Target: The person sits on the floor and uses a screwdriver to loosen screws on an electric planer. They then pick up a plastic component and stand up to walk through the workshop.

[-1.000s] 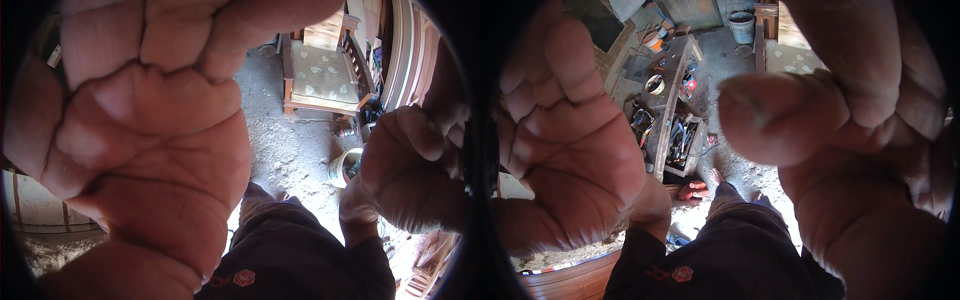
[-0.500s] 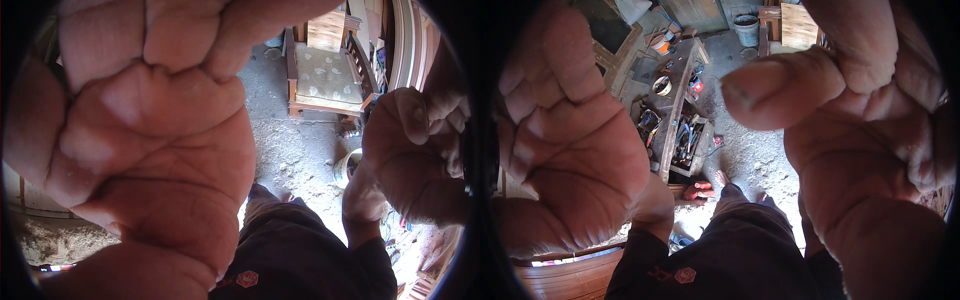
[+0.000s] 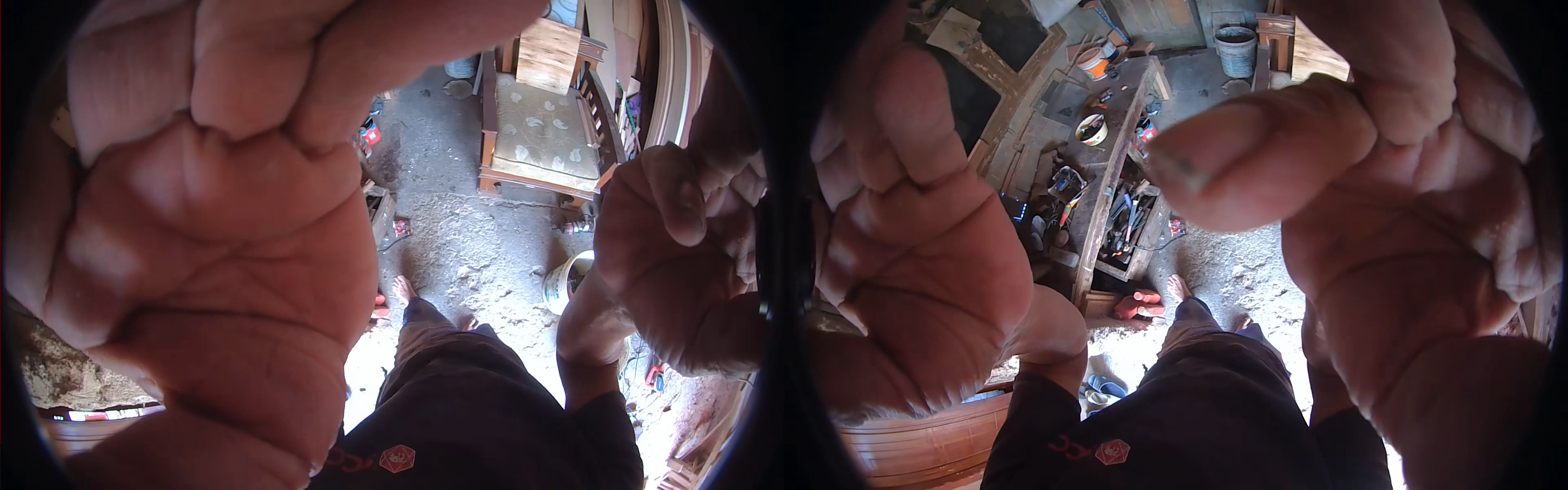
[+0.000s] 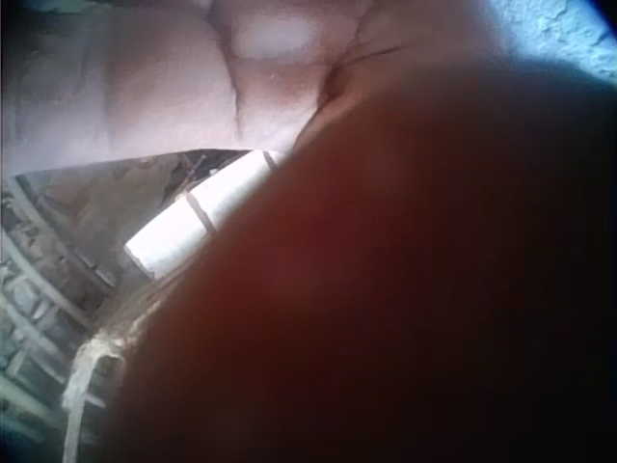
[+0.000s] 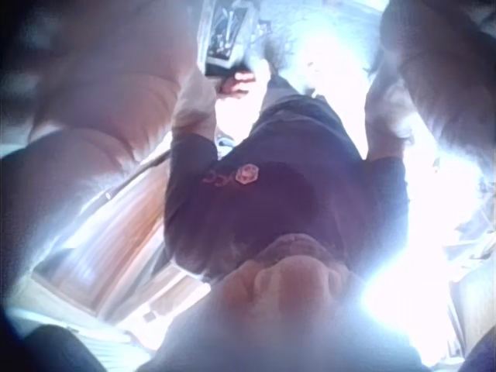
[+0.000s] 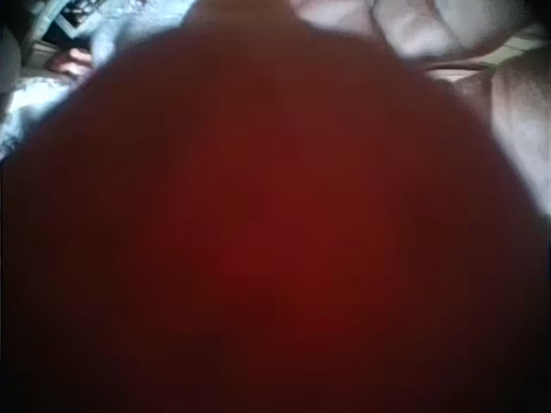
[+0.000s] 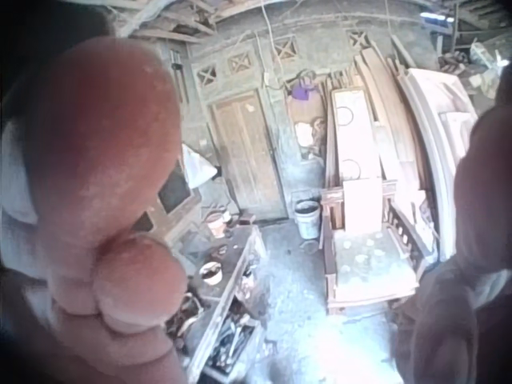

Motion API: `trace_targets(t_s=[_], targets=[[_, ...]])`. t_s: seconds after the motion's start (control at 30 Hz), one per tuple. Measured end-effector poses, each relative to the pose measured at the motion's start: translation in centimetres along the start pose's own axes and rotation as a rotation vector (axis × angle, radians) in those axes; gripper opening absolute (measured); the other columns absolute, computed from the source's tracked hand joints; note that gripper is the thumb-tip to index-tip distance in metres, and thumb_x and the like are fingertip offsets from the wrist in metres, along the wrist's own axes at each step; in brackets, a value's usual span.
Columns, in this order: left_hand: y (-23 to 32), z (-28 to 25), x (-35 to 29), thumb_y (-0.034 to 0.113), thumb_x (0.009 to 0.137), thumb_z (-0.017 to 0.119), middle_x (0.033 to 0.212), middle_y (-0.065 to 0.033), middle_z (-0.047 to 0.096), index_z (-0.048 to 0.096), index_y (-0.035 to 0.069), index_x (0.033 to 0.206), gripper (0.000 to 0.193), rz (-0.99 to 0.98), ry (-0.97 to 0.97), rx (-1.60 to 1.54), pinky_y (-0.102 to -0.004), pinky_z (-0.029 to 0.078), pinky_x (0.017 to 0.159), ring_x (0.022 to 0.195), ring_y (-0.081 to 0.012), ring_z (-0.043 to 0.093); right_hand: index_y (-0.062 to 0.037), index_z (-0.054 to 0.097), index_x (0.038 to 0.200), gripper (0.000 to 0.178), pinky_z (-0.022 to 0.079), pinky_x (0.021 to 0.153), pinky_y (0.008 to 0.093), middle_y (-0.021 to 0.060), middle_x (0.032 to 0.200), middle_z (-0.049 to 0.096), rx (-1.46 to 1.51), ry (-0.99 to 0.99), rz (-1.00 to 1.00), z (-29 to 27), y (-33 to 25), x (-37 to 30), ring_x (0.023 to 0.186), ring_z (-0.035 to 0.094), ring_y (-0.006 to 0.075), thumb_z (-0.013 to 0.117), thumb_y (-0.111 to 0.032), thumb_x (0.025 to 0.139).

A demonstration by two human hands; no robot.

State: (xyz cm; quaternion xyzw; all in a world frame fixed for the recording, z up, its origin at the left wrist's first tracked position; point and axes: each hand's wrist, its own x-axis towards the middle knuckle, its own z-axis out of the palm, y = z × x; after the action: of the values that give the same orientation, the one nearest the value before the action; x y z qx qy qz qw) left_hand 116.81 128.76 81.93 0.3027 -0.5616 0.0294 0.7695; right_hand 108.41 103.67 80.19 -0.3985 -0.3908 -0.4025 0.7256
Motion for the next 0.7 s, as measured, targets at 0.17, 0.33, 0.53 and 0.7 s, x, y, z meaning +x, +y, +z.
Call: trace_targets(t_s=[0.17, 0.33, 0.53, 0.7], targets=[[3.4, -0.9, -0.3, 0.03, 0.101, 0.049, 0.136, -0.0177, 0.055, 0.05, 0.005, 0.135, 0.041, -0.013, 0.076, -0.016, -0.0472, 0.05, 0.096, 0.111, -0.0326, 0.063, -0.007, 0.039, 0.14, 0.052, 0.06, 0.075, 0.0402, 0.0223, 0.137, 0.049, -0.017, -0.004, 0.037, 0.0, 1.0, -0.7, 0.11, 0.062, 0.0379, 0.043, -0.041, 0.101], [2.6, -4.0, -9.8, 0.033, 0.102, 0.048, 0.139, -0.0172, 0.053, 0.047, 0.006, 0.139, 0.046, -0.608, 0.309, 0.394, -0.044, 0.046, 0.101, 0.118, -0.0305, 0.059, -0.0078, 0.038, 0.141, 0.052, 0.06, 0.075, 0.0404, 0.0221, 0.138, 0.047, -0.015, -0.016, 0.065, 0.5, 1.2, -1.4, 0.111, 0.061, 0.0384, 0.043, -0.042, 0.101], [-7.3, -6.8, -49.3, 0.048, 0.094, 0.059, 0.128, -0.0186, 0.061, 0.051, 0.002, 0.136, 0.062, -1.391, -0.288, 0.552, -0.0411, 0.046, 0.098, 0.117, -0.0283, 0.059, -0.0087, 0.037, 0.142, 0.053, 0.06, 0.074, 0.0407, 0.0218, 0.14, 0.046, -0.028, -0.016, 0.109, 1.3, 1.4, -2.5, 0.112, 0.06, 0.039, 0.043, -0.042, 0.101], [-9.8, -7.2, -51.1, 0.046, 0.088, 0.061, 0.11, -0.0211, 0.066, 0.063, 0.006, 0.118, 0.05, -1.644, -0.599, 0.557, -0.0452, 0.049, 0.09, 0.102, -0.0361, 0.063, -0.0094, 0.036, 0.143, 0.054, 0.06, 0.074, 0.0409, 0.0216, 0.141, 0.045, -0.139, -0.002, 0.108, 0.7, -0.5, -2.8, 0.113, 0.06, 0.0395, 0.043, -0.043, 0.101]])
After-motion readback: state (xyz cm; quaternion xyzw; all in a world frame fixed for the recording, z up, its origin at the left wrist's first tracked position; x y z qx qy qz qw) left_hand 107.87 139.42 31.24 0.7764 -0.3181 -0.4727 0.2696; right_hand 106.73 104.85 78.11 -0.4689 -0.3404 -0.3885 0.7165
